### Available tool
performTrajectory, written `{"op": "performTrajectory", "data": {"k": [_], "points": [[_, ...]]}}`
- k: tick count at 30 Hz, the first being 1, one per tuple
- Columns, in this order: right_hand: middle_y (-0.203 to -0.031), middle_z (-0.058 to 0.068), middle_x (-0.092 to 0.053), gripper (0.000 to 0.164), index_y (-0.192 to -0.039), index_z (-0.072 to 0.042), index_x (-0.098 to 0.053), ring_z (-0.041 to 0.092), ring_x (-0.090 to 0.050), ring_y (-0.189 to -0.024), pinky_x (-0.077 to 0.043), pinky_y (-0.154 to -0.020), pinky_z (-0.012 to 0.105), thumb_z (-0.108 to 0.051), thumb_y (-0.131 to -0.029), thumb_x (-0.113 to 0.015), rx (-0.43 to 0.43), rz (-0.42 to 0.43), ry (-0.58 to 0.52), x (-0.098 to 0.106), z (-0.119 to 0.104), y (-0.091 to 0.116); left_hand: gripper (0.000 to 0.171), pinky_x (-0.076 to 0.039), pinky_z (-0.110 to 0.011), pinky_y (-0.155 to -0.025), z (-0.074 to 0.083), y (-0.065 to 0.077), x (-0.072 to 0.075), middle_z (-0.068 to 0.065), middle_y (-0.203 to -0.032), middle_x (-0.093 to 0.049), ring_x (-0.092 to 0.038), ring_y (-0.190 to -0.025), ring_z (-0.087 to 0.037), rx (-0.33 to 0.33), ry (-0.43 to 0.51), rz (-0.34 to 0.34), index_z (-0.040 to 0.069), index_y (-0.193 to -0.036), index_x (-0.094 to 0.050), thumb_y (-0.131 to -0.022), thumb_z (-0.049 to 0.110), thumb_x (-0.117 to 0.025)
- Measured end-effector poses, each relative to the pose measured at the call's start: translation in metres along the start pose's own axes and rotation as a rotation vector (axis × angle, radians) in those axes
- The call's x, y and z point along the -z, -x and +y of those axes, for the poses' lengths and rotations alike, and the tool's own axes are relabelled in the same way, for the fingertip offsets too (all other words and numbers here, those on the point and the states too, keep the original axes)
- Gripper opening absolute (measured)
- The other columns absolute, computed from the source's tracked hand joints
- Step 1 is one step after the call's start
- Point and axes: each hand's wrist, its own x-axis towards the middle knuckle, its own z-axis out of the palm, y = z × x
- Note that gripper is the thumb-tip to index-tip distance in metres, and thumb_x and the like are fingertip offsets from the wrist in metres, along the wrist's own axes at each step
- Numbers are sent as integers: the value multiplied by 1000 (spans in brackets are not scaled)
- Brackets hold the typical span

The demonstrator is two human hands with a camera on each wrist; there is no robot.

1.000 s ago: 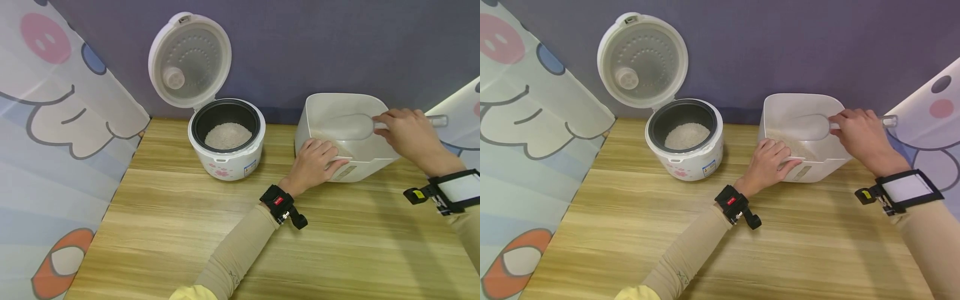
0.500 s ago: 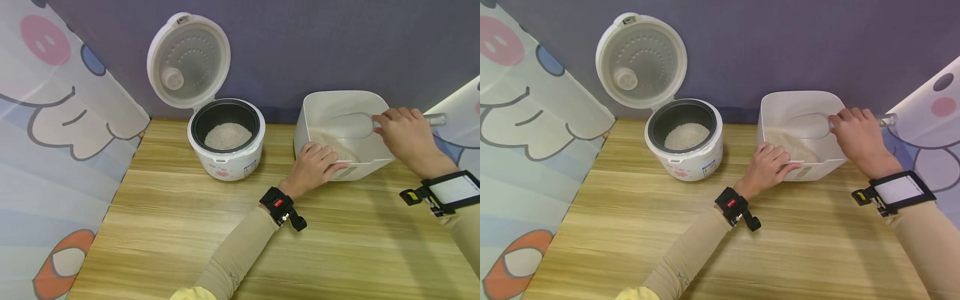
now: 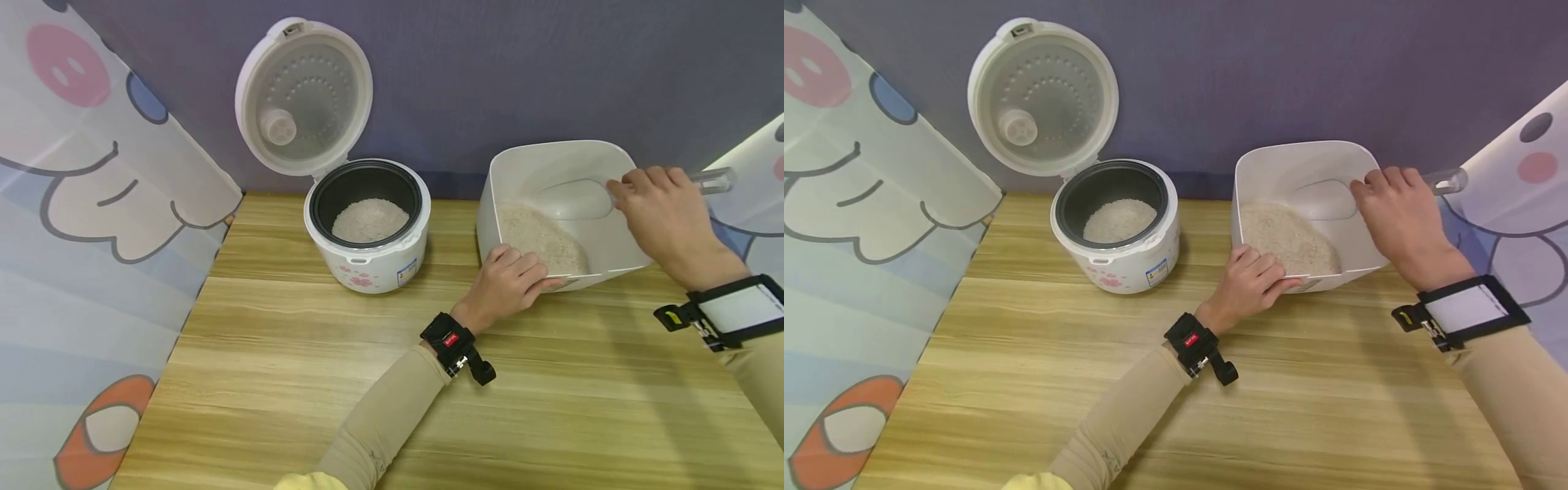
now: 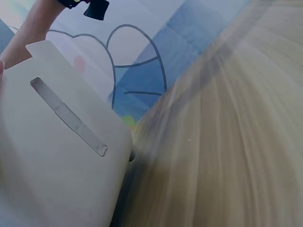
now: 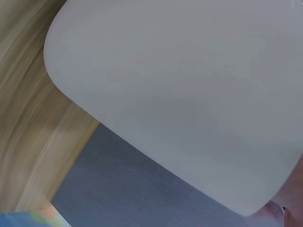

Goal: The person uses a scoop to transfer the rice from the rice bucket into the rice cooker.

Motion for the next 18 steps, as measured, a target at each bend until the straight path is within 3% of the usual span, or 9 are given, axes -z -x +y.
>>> {"op": "performTrajectory", "data": {"k": [11,18], "points": [[-104,34,-65,24,-107,11,-65,52,-60,-99,-47,-85,60,15,-83,-67,44,-27,52,1,-7,-1,37,-41,-26,-87,8,9,1,15,-72,-54,-49,-69,-4,-95,-15,65,27,-76,-60,-102,53,-58],[-99,35,-62,19,-106,12,-62,53,-59,-96,-46,-83,60,14,-89,-54,102,1,61,5,-4,-2,37,-39,-23,-83,7,4,8,16,-72,-52,-48,-70,-2,-143,-15,95,28,-74,-58,-102,52,-58]]}}
